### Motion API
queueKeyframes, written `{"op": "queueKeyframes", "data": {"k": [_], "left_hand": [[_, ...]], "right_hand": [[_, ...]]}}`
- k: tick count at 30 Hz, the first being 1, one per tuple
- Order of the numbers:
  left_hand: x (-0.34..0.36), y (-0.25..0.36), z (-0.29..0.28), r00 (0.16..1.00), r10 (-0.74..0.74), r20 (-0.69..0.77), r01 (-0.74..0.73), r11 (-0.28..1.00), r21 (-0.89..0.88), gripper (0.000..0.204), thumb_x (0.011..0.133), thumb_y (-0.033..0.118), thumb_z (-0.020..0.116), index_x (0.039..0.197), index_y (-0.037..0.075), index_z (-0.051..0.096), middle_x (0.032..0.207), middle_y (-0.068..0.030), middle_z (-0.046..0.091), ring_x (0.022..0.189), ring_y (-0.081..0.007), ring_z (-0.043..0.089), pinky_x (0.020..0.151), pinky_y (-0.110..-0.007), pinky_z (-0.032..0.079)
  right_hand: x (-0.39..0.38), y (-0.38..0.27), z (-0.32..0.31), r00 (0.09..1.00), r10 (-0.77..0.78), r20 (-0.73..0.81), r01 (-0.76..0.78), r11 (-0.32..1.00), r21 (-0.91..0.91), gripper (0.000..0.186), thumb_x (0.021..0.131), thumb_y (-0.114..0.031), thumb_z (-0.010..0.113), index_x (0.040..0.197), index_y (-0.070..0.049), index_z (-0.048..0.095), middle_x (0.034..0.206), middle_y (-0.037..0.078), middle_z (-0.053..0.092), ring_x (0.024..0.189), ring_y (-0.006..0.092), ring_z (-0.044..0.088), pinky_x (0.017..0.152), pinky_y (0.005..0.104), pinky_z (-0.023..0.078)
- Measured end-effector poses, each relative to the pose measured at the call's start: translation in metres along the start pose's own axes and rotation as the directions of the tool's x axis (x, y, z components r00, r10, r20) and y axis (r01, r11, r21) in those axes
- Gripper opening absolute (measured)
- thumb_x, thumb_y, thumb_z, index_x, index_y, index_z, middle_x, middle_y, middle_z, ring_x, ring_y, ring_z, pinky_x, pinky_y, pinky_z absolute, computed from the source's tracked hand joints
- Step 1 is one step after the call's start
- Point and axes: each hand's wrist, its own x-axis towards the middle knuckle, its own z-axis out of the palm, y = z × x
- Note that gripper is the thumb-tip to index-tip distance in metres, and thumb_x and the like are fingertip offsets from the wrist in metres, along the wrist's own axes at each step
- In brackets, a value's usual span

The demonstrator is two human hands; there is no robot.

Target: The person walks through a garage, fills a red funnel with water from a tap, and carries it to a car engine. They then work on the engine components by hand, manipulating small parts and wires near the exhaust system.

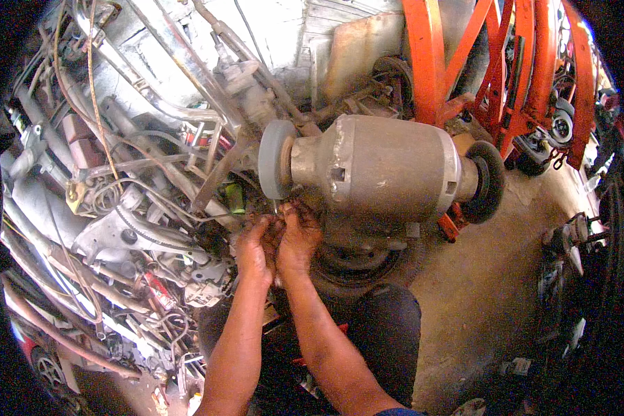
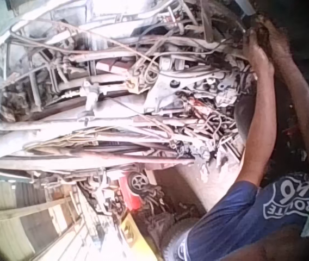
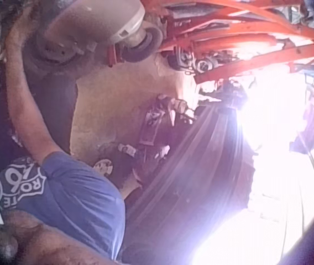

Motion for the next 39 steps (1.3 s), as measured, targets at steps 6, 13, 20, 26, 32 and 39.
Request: {"op": "queueKeyframes", "data": {"k": [6,13,20,26,32,39], "left_hand": [[-0.002,0.001,0.002,1.000,-0.007,-0.001,0.007,1.000,-0.005,0.013,0.094,0.011,0.066,0.100,0.001,0.060,0.092,-0.0103,0.067,0.083,-0.0221,0.067,0.081,-0.035,0.057],[0.000,0.000,0.000,1.000,-0.026,-0.017,0.025,0.999,-0.045,0.013,0.094,0.011,0.065,0.101,0.001,0.059,0.092,-0.0102,0.067,0.084,-0.0225,0.067,0.081,-0.035,0.057],[0.002,-0.002,-0.002,1.000,0.014,-0.014,-0.014,1.000,-0.025,0.013,0.094,0.011,0.064,0.101,0.001,0.059,0.092,-0.0104,0.066,0.084,-0.0224,0.067,0.081,-0.035,0.056],[0.003,0.000,-0.004,0.999,0.031,-0.025,-0.032,0.999,-0.009,0.013,0.094,0.010,0.063,0.100,0.000,0.059,0.091,-0.0108,0.066,0.082,-0.0223,0.066,0.080,-0.034,0.056],[0.004,-0.001,-0.006,1.000,0.017,-0.015,-0.017,1.000,-0.017,0.012,0.094,0.010,0.063,0.101,0.001,0.059,0.092,-0.0109,0.066,0.082,-0.0225,0.066,0.081,-0.035,0.055],[0.006,-0.001,-0.005,1.000,-0.002,-0.023,0.002,1.000,0.005,0.013,0.087,0.009,0.069,0.098,0.003,0.066,0.094,-0.0093,0.069,0.086,-0.0242,0.067,0.082,-0.036,0.055]], "right_hand": [[0.002,-0.002,-0.001,1.000,-0.009,0.014,0.008,1.000,0.023,0.007,0.091,-0.007,0.069,0.095,-0.001,0.068,0.086,0.005,0.068,0.073,0.0119,0.060,0.068,0.0252,0.051],[0.001,0.001,0.001,1.000,-0.005,-0.013,0.005,0.999,0.033,0.008,0.091,-0.008,0.070,0.095,-0.001,0.068,0.085,0.005,0.068,0.070,0.0118,0.061,0.065,0.0253,0.052],[0.002,0.004,0.000,1.000,-0.002,0.012,0.002,1.000,-0.011,0.008,0.090,-0.008,0.070,0.093,-0.001,0.069,0.084,0.006,0.068,0.072,0.0130,0.061,0.065,0.0264,0.052],[0.004,0.011,-0.002,0.998,-0.052,0.019,0.055,0.975,-0.217,0.015,0.089,-0.015,0.066,0.092,0.000,0.071,0.085,0.006,0.070,0.076,0.0175,0.062,0.072,0.0311,0.049],[0.002,0.008,-0.001,0.997,-0.061,0.035,0.065,0.991,-0.115,0.017,0.090,-0.015,0.065,0.093,0.000,0.070,0.085,0.007,0.070,0.078,0.0175,0.062,0.074,0.0319,0.049],[0.005,0.009,0.000,0.997,-0.082,-0.007,0.081,0.988,-0.132,0.015,0.091,-0.014,0.063,0.091,0.000,0.069,0.086,0.005,0.070,0.077,0.0159,0.061,0.069,0.0321,0.048]]}}
